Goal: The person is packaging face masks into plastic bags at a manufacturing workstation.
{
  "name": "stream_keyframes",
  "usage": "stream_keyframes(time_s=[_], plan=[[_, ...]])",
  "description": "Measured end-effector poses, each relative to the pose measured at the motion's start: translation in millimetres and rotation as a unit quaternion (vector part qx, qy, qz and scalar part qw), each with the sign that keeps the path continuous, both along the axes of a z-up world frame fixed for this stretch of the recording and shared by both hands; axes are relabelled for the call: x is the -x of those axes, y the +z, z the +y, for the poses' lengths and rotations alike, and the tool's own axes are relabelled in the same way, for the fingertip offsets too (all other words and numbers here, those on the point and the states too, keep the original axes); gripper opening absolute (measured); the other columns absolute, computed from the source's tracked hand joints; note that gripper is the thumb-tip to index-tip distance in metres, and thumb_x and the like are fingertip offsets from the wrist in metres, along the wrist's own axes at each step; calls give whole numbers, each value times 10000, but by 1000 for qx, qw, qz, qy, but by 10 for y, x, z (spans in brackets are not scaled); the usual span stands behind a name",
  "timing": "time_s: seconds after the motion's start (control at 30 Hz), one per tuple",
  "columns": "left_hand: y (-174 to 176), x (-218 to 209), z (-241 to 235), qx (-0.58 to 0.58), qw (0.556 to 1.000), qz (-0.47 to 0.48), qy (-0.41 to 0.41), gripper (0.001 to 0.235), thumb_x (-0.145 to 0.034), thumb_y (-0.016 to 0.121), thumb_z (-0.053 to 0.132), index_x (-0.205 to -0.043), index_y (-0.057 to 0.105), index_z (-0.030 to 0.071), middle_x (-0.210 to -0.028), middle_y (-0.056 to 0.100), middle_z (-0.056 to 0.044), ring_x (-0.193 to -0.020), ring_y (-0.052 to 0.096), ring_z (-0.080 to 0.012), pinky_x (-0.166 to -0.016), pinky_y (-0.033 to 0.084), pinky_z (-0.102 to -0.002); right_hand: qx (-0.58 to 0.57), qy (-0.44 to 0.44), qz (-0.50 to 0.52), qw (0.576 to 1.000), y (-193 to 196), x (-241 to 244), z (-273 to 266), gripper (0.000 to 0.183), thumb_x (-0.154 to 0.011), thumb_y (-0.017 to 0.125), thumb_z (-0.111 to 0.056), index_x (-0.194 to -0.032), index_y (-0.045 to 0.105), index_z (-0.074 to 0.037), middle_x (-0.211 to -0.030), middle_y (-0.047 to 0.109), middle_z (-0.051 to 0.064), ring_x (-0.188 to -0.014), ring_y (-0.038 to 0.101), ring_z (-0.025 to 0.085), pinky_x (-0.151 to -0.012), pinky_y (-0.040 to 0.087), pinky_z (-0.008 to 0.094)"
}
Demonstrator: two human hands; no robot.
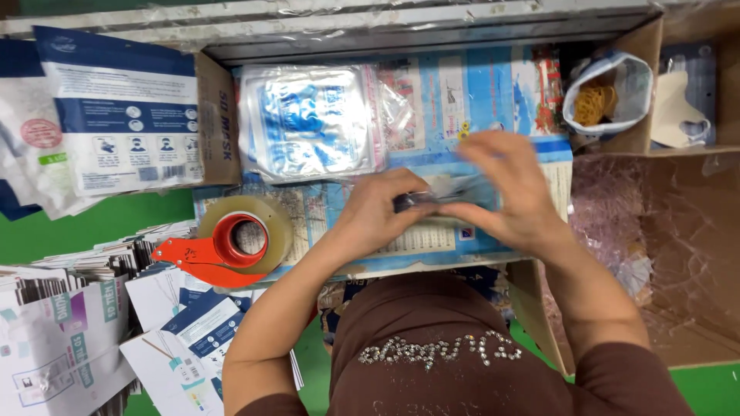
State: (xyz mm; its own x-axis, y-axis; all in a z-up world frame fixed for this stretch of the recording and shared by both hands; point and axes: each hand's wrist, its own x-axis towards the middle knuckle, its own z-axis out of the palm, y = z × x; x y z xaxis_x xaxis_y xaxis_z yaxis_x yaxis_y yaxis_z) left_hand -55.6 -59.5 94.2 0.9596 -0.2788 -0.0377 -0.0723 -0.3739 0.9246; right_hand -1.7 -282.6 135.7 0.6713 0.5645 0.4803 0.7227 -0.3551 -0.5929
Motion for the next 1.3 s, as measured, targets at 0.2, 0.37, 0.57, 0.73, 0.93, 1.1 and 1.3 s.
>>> stream_keyframes(time_s=[0.2,0.37,0.57,0.73,0.93,1.1,1.3], plan=[[189,-43,-98,-52,998,7,-18,202,-884,766,213,-1041,775,85,-884,758,-111,-741,694,-250,-676,516,-359,-185,91,112,972,-156,-103,-149,159,-877,750,23,-1015,721,-51,-957,735,89,-954,730,218,-864,601,349],[-63,26,15,-55,990,131,22,277,-924,728,257,-1169,763,132,-903,796,-97,-688,725,-135,-650,532,-281,-300,-119,57,945,45,93,-225,429,-930,714,77,-1282,564,-117,-1135,681,105,-1082,672,210,-974,574,353],[-301,93,-18,297,946,116,66,282,-928,824,175,-1139,763,-3,-1086,786,-42,-986,708,-116,-894,583,-291,-339,14,450,826,-749,158,-572,855,-795,829,48,-1522,399,-87,-1233,675,134,-1167,679,217,-1032,568,361],[-90,131,-5,300,940,160,-25,984,-704,924,192,-1528,396,83,-1293,680,-64,-1141,661,-132,-1007,533,-293,-228,-74,229,943,-692,364,-638,112,-954,772,70,-1026,696,28,-980,736,180,-914,755,229,-832,635,279],[-360,301,-101,210,971,109,39,808,-831,888,93,-1533,490,114,-1247,699,-64,-1142,666,-149,-1017,555,-313,-197,-93,270,938,-309,462,-503,200,-899,772,-15,-1072,687,38,-1056,749,156,-918,746,199,-780,618,278],[-179,313,-150,137,988,62,43,797,-806,855,33,-1509,491,122,-1114,715,-87,-1039,706,-171,-938,573,-310,24,-96,-61,993,-230,715,-683,423,-834,866,-230,-1058,565,-34,-1078,619,110,-1060,610,256,-935,522,428],[-64,361,-254,63,996,-39,54,806,-772,838,-25,-1479,475,108,-1151,647,-157,-1019,691,-277,-890,566,-346,158,-13,-14,987,-1,548,-221,595,-778,864,-215,-1270,600,-11,-1219,612,151,-1150,569,340,-963,454,472]])
